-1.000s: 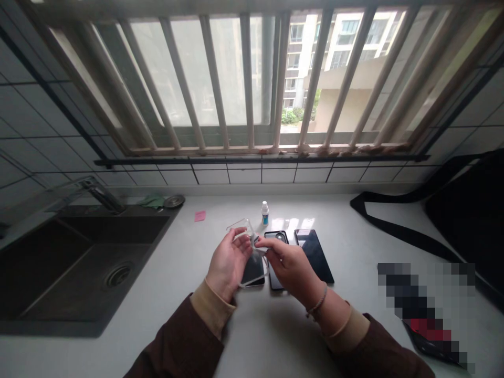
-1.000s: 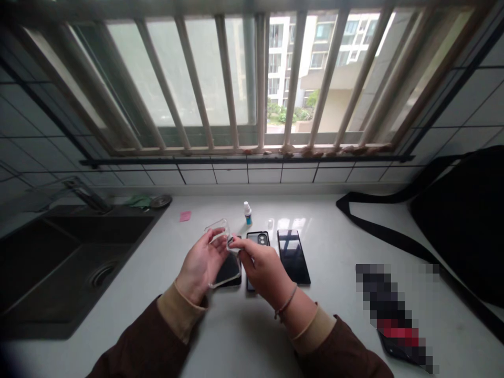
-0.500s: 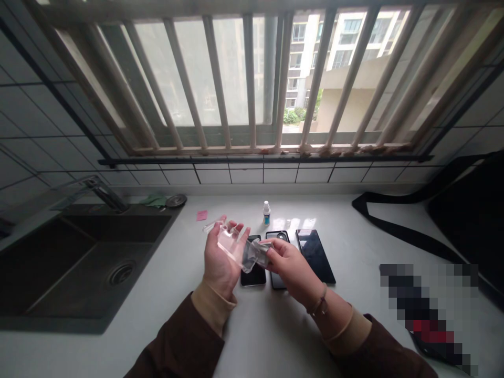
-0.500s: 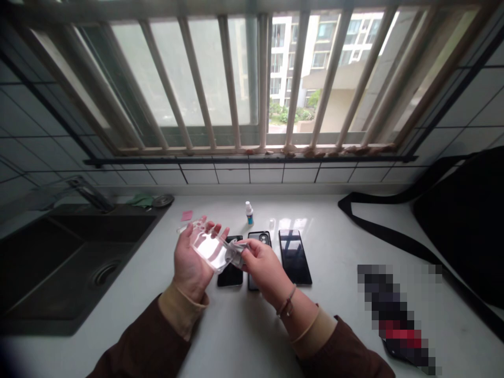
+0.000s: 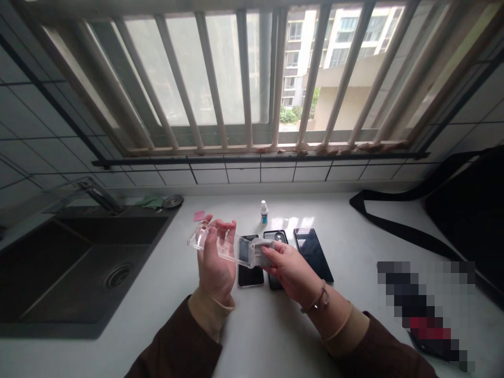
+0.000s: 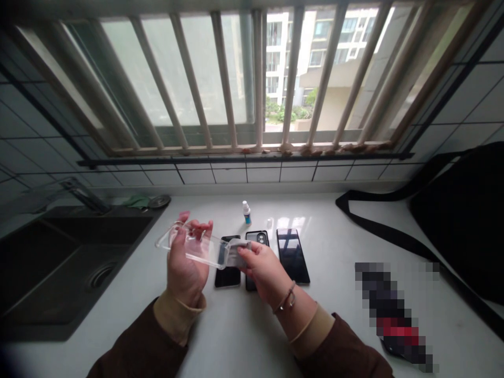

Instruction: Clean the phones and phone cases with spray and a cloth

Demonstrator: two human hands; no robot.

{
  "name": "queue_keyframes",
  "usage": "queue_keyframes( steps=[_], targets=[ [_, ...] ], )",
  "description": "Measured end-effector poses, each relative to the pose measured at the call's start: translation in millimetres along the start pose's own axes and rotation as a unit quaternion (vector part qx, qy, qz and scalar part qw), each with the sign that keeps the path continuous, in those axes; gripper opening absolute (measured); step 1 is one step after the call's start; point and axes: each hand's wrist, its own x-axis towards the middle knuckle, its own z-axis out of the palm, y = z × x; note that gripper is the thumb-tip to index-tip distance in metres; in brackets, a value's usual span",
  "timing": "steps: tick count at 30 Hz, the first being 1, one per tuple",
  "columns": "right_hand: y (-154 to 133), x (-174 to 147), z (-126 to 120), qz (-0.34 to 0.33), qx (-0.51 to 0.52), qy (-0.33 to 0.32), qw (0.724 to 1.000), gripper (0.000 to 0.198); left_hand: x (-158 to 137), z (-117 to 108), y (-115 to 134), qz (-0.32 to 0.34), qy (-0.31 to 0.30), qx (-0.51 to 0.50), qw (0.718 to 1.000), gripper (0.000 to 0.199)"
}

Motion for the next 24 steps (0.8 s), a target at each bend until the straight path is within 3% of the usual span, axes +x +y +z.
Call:
queue_keyframes(
  steps=[4, 6, 9, 12, 16, 20, 24],
  targets=[
    [-3, -1, 2, -0.005, 0.008, -0.014, 1.000, 0.048, 8, -5, 1, 0.009, 0.013, 0.042, 0.999, 0.035],
    [-4, -1, 1, -0.039, -0.008, -0.005, 0.999, 0.043, 12, -7, 4, -0.022, 0.016, 0.069, 0.997, 0.038],
    [-8, 2, -6, -0.129, -0.047, 0.012, 0.991, 0.035, 15, -8, 9, -0.137, -0.021, 0.079, 0.987, 0.039],
    [-12, 6, -15, -0.206, -0.089, 0.021, 0.974, 0.027, 11, -6, 13, -0.264, -0.094, 0.081, 0.957, 0.039],
    [-15, 9, -23, -0.247, -0.134, 0.032, 0.959, 0.021, 2, -3, 15, -0.355, -0.206, 0.056, 0.910, 0.041],
    [-19, 7, -24, -0.272, -0.196, 0.047, 0.941, 0.020, -1, -4, 15, -0.365, -0.266, 0.049, 0.891, 0.043],
    [-20, 6, -22, -0.281, -0.213, 0.043, 0.935, 0.020, -1, -5, 14, -0.341, -0.268, 0.065, 0.899, 0.044]
  ],
)
